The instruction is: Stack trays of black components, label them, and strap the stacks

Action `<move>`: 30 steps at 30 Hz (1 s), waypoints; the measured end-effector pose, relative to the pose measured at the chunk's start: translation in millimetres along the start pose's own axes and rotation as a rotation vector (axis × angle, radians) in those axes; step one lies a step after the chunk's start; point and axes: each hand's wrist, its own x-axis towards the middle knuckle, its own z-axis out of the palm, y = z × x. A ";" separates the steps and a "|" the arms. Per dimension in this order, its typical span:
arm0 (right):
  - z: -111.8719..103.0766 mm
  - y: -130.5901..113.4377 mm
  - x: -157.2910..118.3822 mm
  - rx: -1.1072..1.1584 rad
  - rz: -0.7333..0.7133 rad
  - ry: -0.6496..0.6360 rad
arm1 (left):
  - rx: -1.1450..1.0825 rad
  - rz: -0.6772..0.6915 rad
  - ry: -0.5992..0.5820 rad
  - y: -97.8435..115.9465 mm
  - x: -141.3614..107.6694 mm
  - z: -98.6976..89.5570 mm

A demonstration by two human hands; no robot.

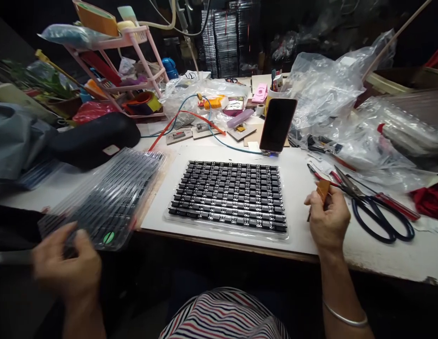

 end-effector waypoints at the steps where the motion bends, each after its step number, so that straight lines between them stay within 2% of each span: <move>1: 2.8 -9.7 -2.2 0.115 0.013 -0.070 | -0.111 0.045 -0.112 30.3 -5.3 0.7; 2: 6.2 -20.1 -4.6 0.214 0.018 -0.151 | -0.249 0.119 -0.226 61.3 -12.2 2.2; 4: 14.7 -39.5 -8.8 0.334 0.019 -0.345 | -0.525 0.361 -0.476 119.5 -29.8 7.7; 6: 25.0 -52.6 -11.6 0.400 0.039 -0.553 | -0.654 0.546 -0.592 165.2 -48.8 15.2; 8: 35.9 -57.2 -13.2 0.455 0.085 -0.702 | -0.654 0.643 -0.658 195.3 -65.2 23.3; 10: 45.5 -55.0 -14.3 0.489 0.136 -0.771 | -0.599 0.673 -0.698 211.6 -77.0 30.8; 16: 56.3 -42.9 -18.5 0.502 0.207 -0.720 | -0.526 0.668 -0.724 219.1 -91.0 42.5; 24: 55.1 -41.7 -18.7 0.444 0.187 -0.766 | -0.531 0.641 -0.753 220.7 -88.9 41.9; 30: 54.4 -41.4 -18.3 0.454 0.189 -0.765 | -0.527 0.645 -0.712 221.3 -89.1 42.9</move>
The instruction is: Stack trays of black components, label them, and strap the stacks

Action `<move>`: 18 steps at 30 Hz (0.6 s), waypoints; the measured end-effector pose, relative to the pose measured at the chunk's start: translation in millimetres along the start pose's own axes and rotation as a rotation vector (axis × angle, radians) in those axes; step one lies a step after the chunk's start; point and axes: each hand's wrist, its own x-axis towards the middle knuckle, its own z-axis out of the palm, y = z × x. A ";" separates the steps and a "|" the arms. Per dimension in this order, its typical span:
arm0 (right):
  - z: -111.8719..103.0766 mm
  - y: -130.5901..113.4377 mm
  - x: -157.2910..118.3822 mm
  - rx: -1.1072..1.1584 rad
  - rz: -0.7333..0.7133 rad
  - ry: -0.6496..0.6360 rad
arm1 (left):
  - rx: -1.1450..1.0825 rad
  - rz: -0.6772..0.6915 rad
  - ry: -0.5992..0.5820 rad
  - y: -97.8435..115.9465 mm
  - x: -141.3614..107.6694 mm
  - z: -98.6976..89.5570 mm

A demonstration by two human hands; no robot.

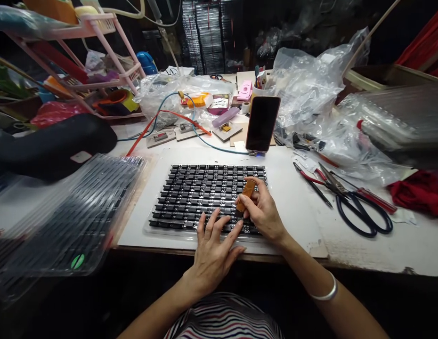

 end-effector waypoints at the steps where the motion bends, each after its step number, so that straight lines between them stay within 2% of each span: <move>1: 0.1 -0.4 0.0 -0.016 -0.002 0.003 | 0.002 0.000 0.003 0.2 0.1 0.3; 10: 2.4 -1.8 0.2 -0.111 -0.038 0.011 | 0.001 0.003 0.007 0.4 0.2 -0.1; 14: 1.4 -2.5 0.2 -0.031 -0.028 0.000 | 0.004 0.003 0.003 0.9 -1.2 1.9; 16: 0.8 -6.8 -0.8 0.047 -0.073 0.064 | 0.003 0.009 -0.001 2.2 -0.9 1.4; 18: -0.2 -14.4 -3.6 0.100 -0.151 0.190 | -0.007 0.013 -0.021 1.8 -0.3 -2.7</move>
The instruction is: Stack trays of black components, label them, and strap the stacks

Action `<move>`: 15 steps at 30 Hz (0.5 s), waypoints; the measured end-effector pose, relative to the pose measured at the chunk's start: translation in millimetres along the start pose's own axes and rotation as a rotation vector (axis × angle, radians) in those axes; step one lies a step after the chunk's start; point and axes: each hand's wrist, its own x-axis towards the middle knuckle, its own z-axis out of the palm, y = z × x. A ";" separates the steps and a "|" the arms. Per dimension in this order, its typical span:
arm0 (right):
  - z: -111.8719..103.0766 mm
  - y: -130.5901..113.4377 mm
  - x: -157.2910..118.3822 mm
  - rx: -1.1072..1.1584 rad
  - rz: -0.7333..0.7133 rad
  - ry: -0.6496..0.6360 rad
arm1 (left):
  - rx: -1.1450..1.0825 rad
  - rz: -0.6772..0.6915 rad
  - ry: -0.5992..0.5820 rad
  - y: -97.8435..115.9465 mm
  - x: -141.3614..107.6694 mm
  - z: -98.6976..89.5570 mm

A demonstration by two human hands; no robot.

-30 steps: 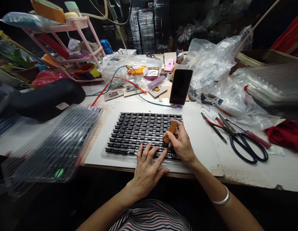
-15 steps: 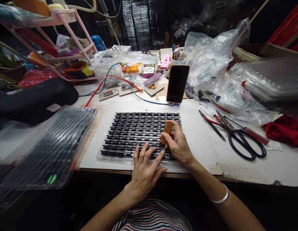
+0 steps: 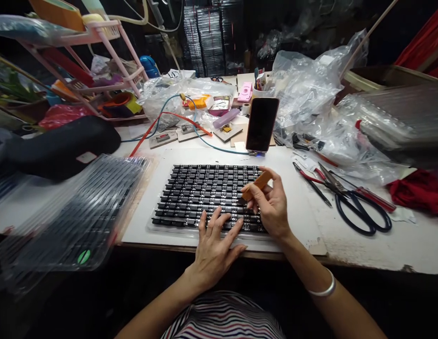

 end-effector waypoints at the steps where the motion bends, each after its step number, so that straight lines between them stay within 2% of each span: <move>1: -0.9 -4.8 -1.4 0.013 -0.040 0.063 | -0.002 0.000 -0.008 -2.1 -0.1 -3.9; 4: -9.1 -17.2 -8.4 0.016 -0.117 0.198 | 0.037 -0.038 -0.014 -21.7 -5.0 -22.7; 7: -28.2 -17.4 -16.2 -0.048 -0.164 0.320 | 0.115 -0.160 -0.020 -60.6 -20.4 -47.4; 11: -58.9 3.6 -22.0 -0.165 -0.194 0.514 | 0.132 -0.342 -0.019 -113.3 -48.1 -71.5; 13: -68.1 15.2 -23.7 -0.253 -0.215 0.585 | 0.081 -0.397 -0.040 -128.1 -57.6 -75.2; 15: -70.2 22.3 -25.7 -0.375 -0.263 0.636 | 0.036 -0.413 -0.077 -133.6 -62.3 -74.8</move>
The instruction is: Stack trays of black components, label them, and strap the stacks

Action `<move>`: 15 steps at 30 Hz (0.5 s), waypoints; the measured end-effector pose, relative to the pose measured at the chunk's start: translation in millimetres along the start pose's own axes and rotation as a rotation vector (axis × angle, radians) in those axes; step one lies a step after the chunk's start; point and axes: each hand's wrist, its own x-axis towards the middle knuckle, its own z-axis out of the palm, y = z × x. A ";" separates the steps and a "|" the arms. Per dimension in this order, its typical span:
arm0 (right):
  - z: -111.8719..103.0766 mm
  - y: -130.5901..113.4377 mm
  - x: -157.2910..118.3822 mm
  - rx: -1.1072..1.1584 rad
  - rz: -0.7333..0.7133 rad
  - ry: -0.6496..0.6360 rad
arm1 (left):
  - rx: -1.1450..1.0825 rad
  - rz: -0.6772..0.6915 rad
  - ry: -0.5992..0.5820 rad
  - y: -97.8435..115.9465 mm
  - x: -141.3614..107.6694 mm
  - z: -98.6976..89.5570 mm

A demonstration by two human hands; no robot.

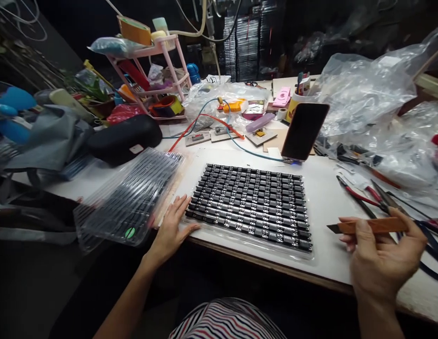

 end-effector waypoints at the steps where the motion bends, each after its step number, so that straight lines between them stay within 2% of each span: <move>1: 0.5 0.7 -2.1 -0.048 -0.042 0.014 | 0.000 0.005 -0.021 -0.4 -0.5 1.1; 5: 3.9 -5.8 -10.1 -0.155 -0.132 -0.003 | 0.092 0.040 -0.084 5.1 -0.6 4.1; 9: 4.7 -8.4 -13.2 -0.176 -0.117 -0.025 | 0.148 0.049 -0.107 7.6 -0.3 3.6; 15: 5.0 0.5 -14.0 -0.193 -0.107 -0.039 | 0.157 0.053 -0.116 6.1 -1.7 4.9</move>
